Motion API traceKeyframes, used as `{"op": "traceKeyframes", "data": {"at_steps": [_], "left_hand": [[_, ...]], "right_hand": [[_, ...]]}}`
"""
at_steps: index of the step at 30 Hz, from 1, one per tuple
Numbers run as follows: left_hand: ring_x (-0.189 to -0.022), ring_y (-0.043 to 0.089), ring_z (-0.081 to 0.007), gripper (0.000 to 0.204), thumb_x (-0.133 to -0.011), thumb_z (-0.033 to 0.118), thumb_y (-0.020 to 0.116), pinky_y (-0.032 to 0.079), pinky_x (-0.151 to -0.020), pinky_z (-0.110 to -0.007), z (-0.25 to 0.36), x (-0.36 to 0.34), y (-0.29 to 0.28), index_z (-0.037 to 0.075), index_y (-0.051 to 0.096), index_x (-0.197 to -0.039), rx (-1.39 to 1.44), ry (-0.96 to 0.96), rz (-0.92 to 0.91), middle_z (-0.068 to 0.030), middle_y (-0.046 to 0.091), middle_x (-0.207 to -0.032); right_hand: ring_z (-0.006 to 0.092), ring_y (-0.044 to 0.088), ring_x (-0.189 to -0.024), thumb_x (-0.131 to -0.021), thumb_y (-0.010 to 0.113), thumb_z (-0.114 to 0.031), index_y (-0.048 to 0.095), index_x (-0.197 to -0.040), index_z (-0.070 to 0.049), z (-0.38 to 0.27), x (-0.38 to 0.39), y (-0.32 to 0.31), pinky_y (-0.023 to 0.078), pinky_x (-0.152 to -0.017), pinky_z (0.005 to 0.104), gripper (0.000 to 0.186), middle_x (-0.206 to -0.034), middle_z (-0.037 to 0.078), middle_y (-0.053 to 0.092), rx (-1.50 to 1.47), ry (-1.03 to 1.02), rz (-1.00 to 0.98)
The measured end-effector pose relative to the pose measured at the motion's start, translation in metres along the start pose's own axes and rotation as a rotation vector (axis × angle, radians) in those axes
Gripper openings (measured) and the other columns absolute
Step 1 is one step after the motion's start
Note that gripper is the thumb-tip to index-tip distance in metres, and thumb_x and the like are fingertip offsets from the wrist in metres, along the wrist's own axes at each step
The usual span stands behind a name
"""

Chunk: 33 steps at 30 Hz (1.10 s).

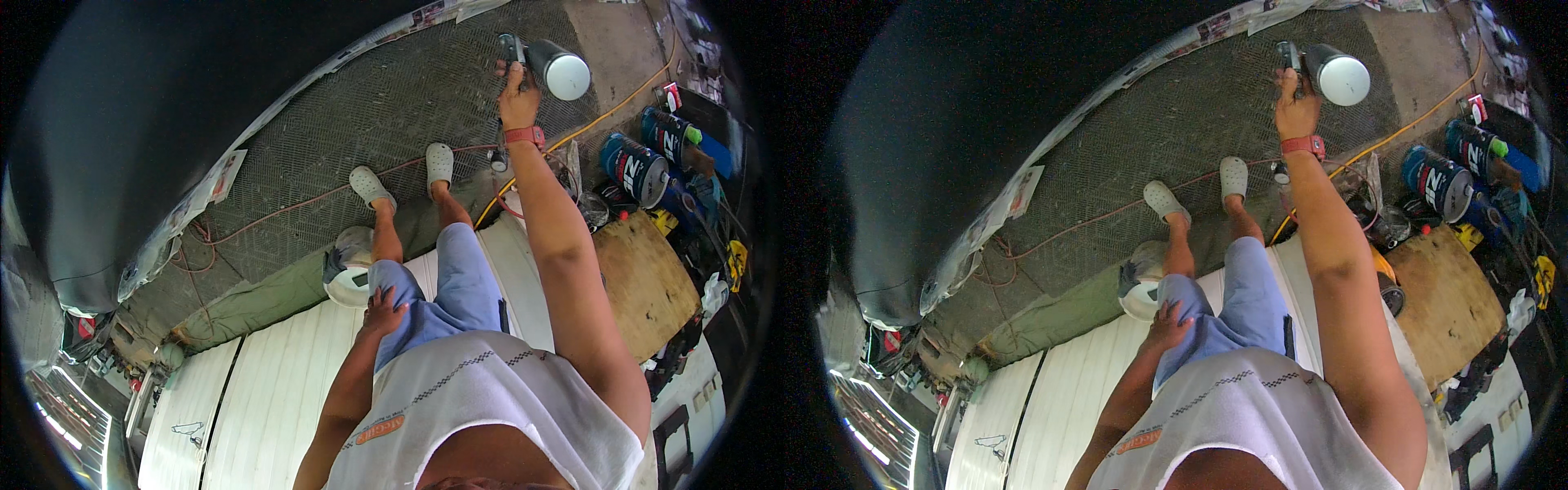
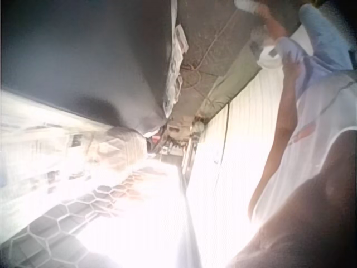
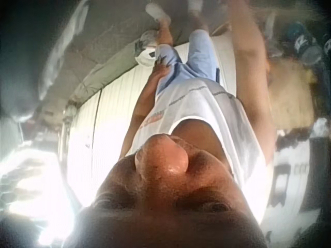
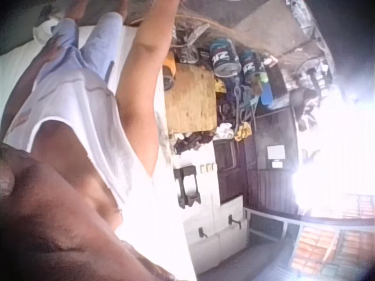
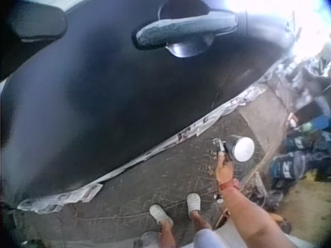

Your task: The person uses a spray gun to apply paint to the side of a car in a workshop. The car is partially covered with newspaper to protect adjacent areas. The person moves along the vehicle, applying paint in steady, sweeping motions to the door and rear quarter panel.

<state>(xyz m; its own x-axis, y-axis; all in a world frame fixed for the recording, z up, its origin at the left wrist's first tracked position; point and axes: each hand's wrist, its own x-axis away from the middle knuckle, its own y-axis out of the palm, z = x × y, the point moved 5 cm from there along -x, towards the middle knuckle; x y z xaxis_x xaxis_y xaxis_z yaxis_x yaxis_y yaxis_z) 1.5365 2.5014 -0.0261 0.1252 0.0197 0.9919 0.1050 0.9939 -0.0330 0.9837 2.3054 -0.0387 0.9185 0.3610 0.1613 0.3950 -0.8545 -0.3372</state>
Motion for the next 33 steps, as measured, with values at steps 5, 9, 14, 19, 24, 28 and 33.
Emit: {"op": "traceKeyframes", "data": {"at_steps": [5, 9, 14, 19, 24, 28, 33], "left_hand": [[-0.149, 0.022, -0.0512, 0.081, -0.094, 0.063, 0.052, 0.027, -0.118, -0.061, -0.002, -0.005, 0.007, 0.026, 0.024, -0.161, 0.008, 0.032, 0.054, -0.0218, 0.015, -0.167], [-0.149, 0.023, -0.0512, 0.078, -0.094, 0.062, 0.054, 0.028, -0.118, -0.062, 0.003, -0.002, 0.003, 0.024, 0.031, -0.159, 0.082, 0.049, 0.099, -0.0223, 0.019, -0.166], [-0.149, 0.025, -0.0477, 0.074, -0.095, 0.06, 0.054, 0.029, -0.119, -0.058, 0.005, 0.01, 0.002, 0.023, 0.036, -0.156, 0.168, 0.081, 0.171, -0.022, 0.023, -0.165], [-0.151, 0.026, -0.042, 0.073, -0.097, 0.058, 0.053, 0.028, -0.121, -0.053, 0.0, 0.017, 0.007, 0.021, 0.035, -0.157, 0.252, 0.056, 0.186, -0.0189, 0.023, -0.166], [-0.151, 0.025, -0.0405, 0.073, -0.097, 0.058, 0.052, 0.026, -0.122, -0.052, 0.002, 0.02, 0.012, 0.021, 0.033, -0.158, 0.303, 0.049, 0.201, -0.017, 0.022, -0.167], [-0.152, 0.023, -0.0398, 0.074, -0.098, 0.06, 0.05, 0.025, -0.122, -0.051, 0.006, 0.014, 0.017, 0.021, 0.033, -0.158, 0.326, 0.049, 0.199, -0.0161, 0.02, -0.168], [-0.152, 0.025, -0.0401, 0.074, -0.098, 0.06, 0.05, 0.025, -0.123, -0.05, 0.017, 0.016, 0.011, 0.02, 0.033, -0.158, 0.346, 0.065, 0.227, -0.0176, 0.023, -0.166]], "right_hand": [[0.0197, 0.066, -0.075, -0.104, 0.057, -0.032, 0.07, -0.092, 0.001, -0.009, 0.012, 0.01, 0.051, -0.075, 0.0362, 0.038, -0.084, 0.008, 0.073, 0.039, -0.086, -0.098], [0.0228, 0.069, -0.079, -0.102, 0.057, -0.025, 0.071, -0.088, 0.002, -0.026, 0.073, 0.064, 0.051, -0.08, 0.0381, 0.034, -0.083, 0.012, 0.073, 0.024, -0.123, -0.337], [0.023, 0.07, -0.082, -0.1, 0.061, -0.024, 0.072, -0.099, 0.003, -0.029, 0.17, 0.137, 0.054, -0.081, 0.0365, 0.029, -0.089, 0.014, 0.074, 0.167, -0.306, -0.598], [0.0422, 0.067, -0.106, -0.097, 0.065, -0.032, 0.068, -0.126, -0.001, -0.073, 0.245, 0.182, 0.051, -0.095, 0.0425, 0.043, -0.11, 0.024, 0.072, 0.159, -0.318, -0.839], [0.0266, 0.07, -0.084, -0.101, 0.06, -0.029, 0.07, -0.116, 0.003, -0.084, 0.251, 0.191, 0.055, -0.08, 0.0369, 0.036, -0.091, 0.016, 0.074, 0.023, -0.269, -0.933], [0.0319, 0.074, -0.082, -0.099, 0.061, -0.041, 0.073, -0.1, 0.001, -0.084, 0.206, 0.167, 0.055, -0.078, 0.041, 0.044, -0.084, 0.017, 0.075, 0.08, -0.18, -0.823], [0.0168, 0.068, -0.074, -0.101, 0.06, -0.035, 0.072, -0.094, 0.004, -0.094, 0.12, 0.088, 0.053, -0.073, 0.0336, 0.042, -0.08, 0.011, 0.075, 0.136, -0.131, -0.618]]}}
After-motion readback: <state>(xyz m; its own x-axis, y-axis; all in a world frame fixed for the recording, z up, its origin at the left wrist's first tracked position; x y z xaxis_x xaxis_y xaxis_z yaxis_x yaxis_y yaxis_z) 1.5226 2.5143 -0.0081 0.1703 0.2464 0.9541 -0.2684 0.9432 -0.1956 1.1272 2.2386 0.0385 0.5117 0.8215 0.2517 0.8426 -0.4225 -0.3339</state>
